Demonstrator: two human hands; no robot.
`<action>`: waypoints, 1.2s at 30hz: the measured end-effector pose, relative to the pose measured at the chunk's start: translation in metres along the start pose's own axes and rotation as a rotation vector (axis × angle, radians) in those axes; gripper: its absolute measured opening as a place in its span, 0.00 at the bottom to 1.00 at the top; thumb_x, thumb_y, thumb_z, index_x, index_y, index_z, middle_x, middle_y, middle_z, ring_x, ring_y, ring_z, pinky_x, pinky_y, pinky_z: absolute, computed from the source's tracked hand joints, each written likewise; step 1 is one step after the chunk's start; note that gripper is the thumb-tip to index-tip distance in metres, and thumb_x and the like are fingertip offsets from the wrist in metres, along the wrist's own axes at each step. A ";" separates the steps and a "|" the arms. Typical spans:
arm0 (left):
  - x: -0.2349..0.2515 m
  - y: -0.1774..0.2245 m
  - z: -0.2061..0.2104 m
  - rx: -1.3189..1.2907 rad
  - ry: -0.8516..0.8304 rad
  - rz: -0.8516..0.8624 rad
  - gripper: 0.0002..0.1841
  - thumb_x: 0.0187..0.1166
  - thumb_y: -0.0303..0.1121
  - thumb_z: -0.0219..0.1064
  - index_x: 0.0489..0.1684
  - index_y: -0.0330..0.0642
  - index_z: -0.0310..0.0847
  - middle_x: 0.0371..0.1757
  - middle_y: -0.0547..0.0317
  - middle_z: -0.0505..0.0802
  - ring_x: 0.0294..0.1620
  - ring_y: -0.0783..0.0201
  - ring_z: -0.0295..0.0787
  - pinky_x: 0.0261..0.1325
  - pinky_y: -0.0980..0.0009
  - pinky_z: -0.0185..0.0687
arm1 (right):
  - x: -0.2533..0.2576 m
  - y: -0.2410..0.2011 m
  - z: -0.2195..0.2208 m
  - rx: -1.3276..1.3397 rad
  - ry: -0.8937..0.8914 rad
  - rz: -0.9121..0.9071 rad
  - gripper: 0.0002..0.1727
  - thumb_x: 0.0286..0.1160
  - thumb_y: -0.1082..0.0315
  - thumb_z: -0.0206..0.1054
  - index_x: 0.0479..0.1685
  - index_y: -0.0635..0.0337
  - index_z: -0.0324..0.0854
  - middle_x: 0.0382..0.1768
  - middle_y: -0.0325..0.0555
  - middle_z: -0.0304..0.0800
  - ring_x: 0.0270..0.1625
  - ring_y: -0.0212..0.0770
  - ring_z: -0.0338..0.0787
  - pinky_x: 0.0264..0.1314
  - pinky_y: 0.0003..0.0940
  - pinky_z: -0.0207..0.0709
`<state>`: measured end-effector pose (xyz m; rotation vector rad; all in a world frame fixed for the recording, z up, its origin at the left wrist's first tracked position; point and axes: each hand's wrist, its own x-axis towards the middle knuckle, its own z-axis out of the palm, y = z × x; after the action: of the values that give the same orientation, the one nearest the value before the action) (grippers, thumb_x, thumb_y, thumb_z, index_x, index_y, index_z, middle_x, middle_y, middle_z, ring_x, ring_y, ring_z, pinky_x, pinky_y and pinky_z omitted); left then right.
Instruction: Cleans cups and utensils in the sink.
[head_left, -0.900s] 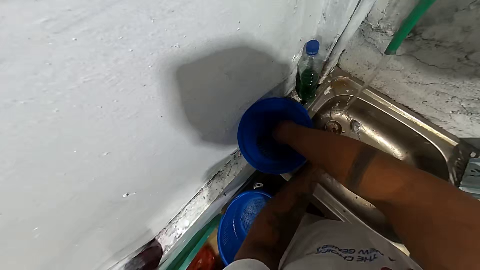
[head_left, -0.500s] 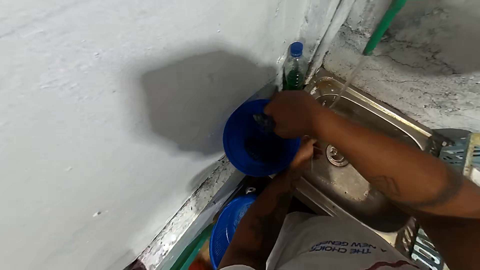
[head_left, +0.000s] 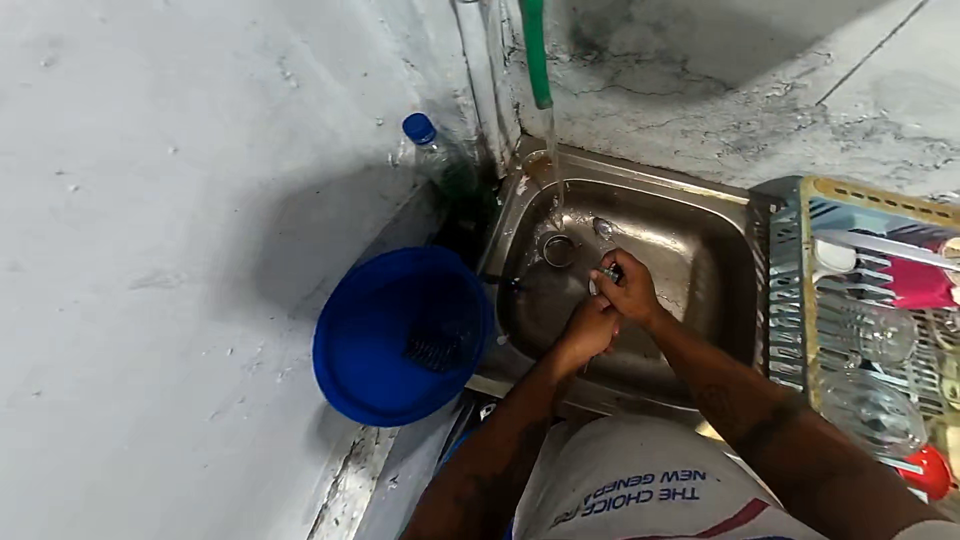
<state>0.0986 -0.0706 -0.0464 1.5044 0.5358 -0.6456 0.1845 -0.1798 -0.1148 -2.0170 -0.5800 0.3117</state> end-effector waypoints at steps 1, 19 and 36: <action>0.002 0.000 0.001 0.048 -0.030 -0.006 0.13 0.93 0.32 0.50 0.57 0.34 0.79 0.26 0.62 0.77 0.17 0.72 0.71 0.22 0.76 0.71 | -0.001 0.006 0.001 -0.021 0.084 0.011 0.22 0.75 0.52 0.71 0.31 0.66 0.85 0.27 0.48 0.87 0.29 0.40 0.85 0.37 0.43 0.81; 0.033 0.003 -0.015 0.055 -0.105 -0.027 0.09 0.92 0.30 0.53 0.53 0.37 0.78 0.22 0.65 0.81 0.11 0.76 0.69 0.14 0.82 0.66 | 0.005 0.019 -0.001 -0.212 0.093 0.100 0.27 0.88 0.56 0.55 0.29 0.69 0.87 0.29 0.59 0.91 0.39 0.58 0.93 0.46 0.61 0.83; 0.072 -0.046 -0.013 0.090 -0.072 -0.143 0.20 0.96 0.35 0.47 0.80 0.36 0.63 0.42 0.51 0.91 0.27 0.64 0.88 0.31 0.68 0.85 | 0.043 0.074 -0.033 -0.544 -0.281 0.783 0.27 0.88 0.49 0.60 0.74 0.59 0.77 0.74 0.63 0.80 0.70 0.65 0.85 0.67 0.68 0.78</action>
<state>0.1209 -0.0603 -0.1294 1.5299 0.5685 -0.8416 0.2563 -0.2124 -0.1616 -2.6957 0.0084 1.0028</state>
